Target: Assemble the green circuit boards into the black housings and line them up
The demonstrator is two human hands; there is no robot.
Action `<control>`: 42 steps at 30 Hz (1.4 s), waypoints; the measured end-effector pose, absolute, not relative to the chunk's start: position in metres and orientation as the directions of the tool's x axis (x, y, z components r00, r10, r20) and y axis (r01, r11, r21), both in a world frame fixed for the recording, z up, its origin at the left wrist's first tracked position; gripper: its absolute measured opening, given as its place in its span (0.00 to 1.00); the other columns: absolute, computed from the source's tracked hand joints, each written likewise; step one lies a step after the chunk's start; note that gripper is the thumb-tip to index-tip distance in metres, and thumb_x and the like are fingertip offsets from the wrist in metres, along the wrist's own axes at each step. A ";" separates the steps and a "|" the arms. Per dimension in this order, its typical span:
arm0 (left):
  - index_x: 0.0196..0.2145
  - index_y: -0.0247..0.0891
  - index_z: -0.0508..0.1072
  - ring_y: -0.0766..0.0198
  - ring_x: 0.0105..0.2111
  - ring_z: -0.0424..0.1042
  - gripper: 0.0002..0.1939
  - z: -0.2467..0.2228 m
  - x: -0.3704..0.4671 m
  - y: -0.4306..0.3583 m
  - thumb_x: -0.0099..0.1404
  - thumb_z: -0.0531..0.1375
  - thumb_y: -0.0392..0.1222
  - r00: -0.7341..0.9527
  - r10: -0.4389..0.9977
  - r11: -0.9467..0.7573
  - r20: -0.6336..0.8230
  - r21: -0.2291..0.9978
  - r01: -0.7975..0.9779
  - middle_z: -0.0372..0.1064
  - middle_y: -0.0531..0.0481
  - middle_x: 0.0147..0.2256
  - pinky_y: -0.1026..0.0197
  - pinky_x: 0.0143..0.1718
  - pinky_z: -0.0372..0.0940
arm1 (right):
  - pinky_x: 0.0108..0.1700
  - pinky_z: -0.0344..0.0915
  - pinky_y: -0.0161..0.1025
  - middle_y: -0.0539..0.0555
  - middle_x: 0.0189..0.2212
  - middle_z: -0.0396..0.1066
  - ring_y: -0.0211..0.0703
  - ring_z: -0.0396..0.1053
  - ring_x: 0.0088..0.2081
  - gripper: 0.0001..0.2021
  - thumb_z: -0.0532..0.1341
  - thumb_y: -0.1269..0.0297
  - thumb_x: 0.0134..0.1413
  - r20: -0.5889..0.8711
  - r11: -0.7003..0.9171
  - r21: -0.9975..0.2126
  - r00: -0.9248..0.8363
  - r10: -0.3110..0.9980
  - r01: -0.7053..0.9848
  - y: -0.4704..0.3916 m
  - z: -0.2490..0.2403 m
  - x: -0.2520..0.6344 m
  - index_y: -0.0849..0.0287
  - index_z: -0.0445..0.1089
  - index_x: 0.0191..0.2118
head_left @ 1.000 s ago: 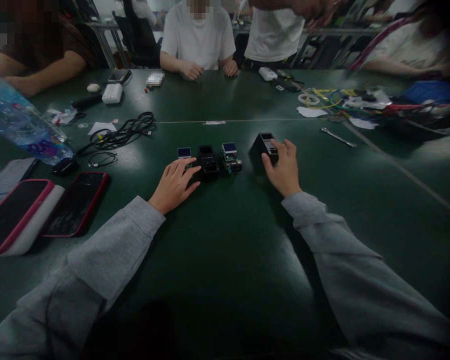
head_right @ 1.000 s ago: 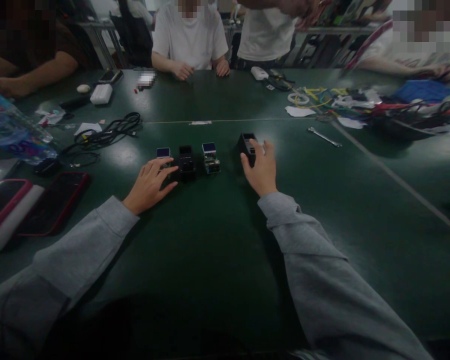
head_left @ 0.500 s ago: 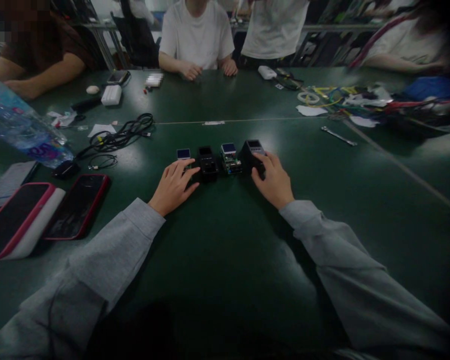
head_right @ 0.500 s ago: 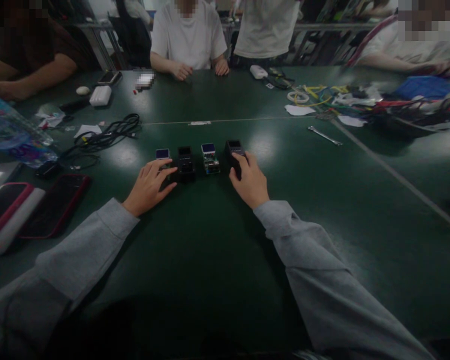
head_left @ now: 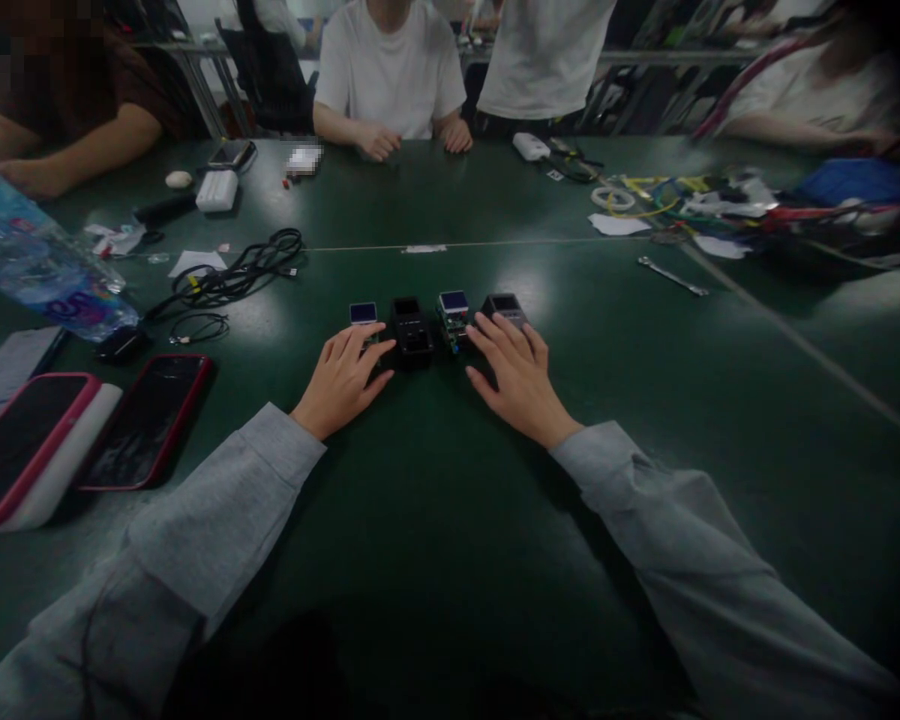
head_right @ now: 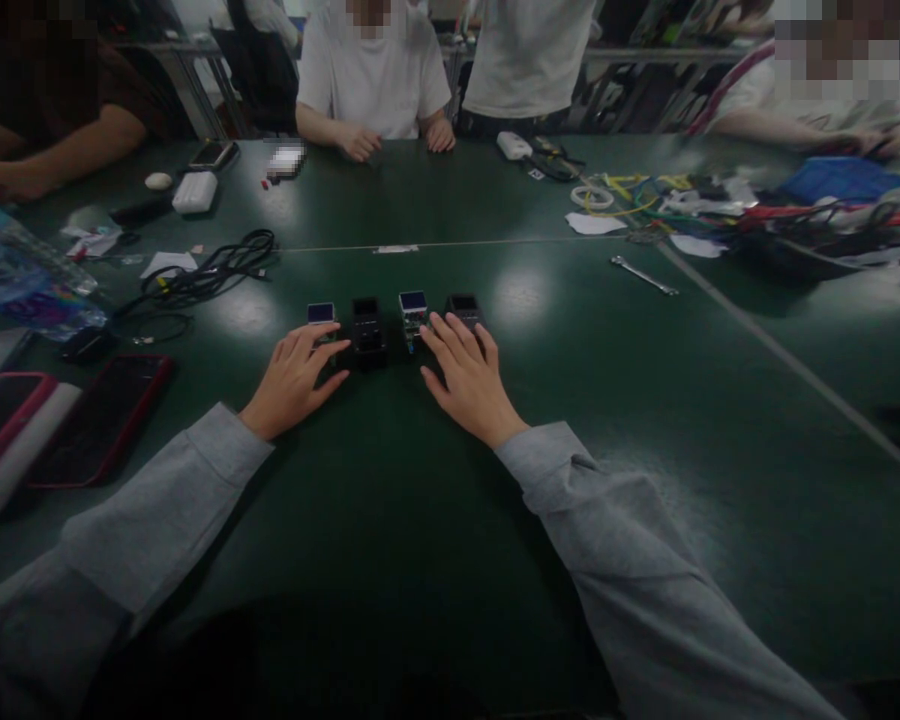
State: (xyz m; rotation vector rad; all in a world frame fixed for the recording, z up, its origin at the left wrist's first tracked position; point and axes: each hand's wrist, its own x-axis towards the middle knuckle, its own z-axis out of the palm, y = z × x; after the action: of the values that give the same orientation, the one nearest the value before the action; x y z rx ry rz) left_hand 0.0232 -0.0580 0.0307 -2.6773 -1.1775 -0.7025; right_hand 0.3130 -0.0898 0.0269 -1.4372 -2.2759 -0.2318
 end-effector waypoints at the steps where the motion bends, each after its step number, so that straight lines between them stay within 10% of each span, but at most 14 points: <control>1: 0.58 0.37 0.63 0.45 0.60 0.59 0.21 0.031 0.023 -0.058 0.69 0.58 0.42 0.585 0.664 -0.685 0.466 0.065 0.725 0.59 0.37 0.61 0.43 0.56 0.62 | 0.68 0.41 0.61 0.55 0.69 0.50 0.54 0.46 0.69 0.29 0.53 0.62 0.66 0.425 0.466 -0.088 -0.390 0.817 0.880 -0.090 0.027 0.312 0.50 0.45 0.70; 14: 0.58 0.38 0.64 0.45 0.60 0.59 0.20 0.031 0.024 -0.059 0.70 0.57 0.42 0.574 0.670 -0.678 0.471 0.072 0.732 0.59 0.38 0.61 0.43 0.57 0.61 | 0.61 0.53 0.59 0.58 0.64 0.55 0.57 0.54 0.64 0.21 0.54 0.59 0.66 0.497 0.403 -0.142 -0.287 0.819 0.904 -0.093 0.028 0.312 0.49 0.56 0.62; 21: 0.58 0.39 0.63 0.45 0.60 0.60 0.21 0.032 0.023 -0.059 0.69 0.57 0.42 0.582 0.664 -0.687 0.470 0.076 0.723 0.59 0.38 0.61 0.42 0.56 0.62 | 0.58 0.62 0.59 0.61 0.56 0.60 0.58 0.60 0.59 0.17 0.52 0.53 0.66 0.590 0.263 -0.382 0.015 0.807 0.886 -0.078 0.015 0.330 0.52 0.64 0.56; 42: 0.58 0.38 0.64 0.45 0.60 0.59 0.21 0.030 0.022 -0.059 0.69 0.57 0.42 0.580 0.659 -0.690 0.478 0.078 0.720 0.59 0.37 0.61 0.42 0.57 0.61 | 0.63 0.60 0.58 0.60 0.58 0.63 0.53 0.60 0.62 0.22 0.46 0.48 0.70 0.540 0.321 -0.490 -0.007 0.842 0.810 -0.065 0.007 0.342 0.52 0.65 0.57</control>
State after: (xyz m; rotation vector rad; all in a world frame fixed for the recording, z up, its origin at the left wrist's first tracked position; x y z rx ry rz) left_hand 0.0215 -0.0588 0.0301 -2.6804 -1.1755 -0.7326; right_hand 0.3423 -0.0653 0.0067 -1.4754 -1.7965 0.0501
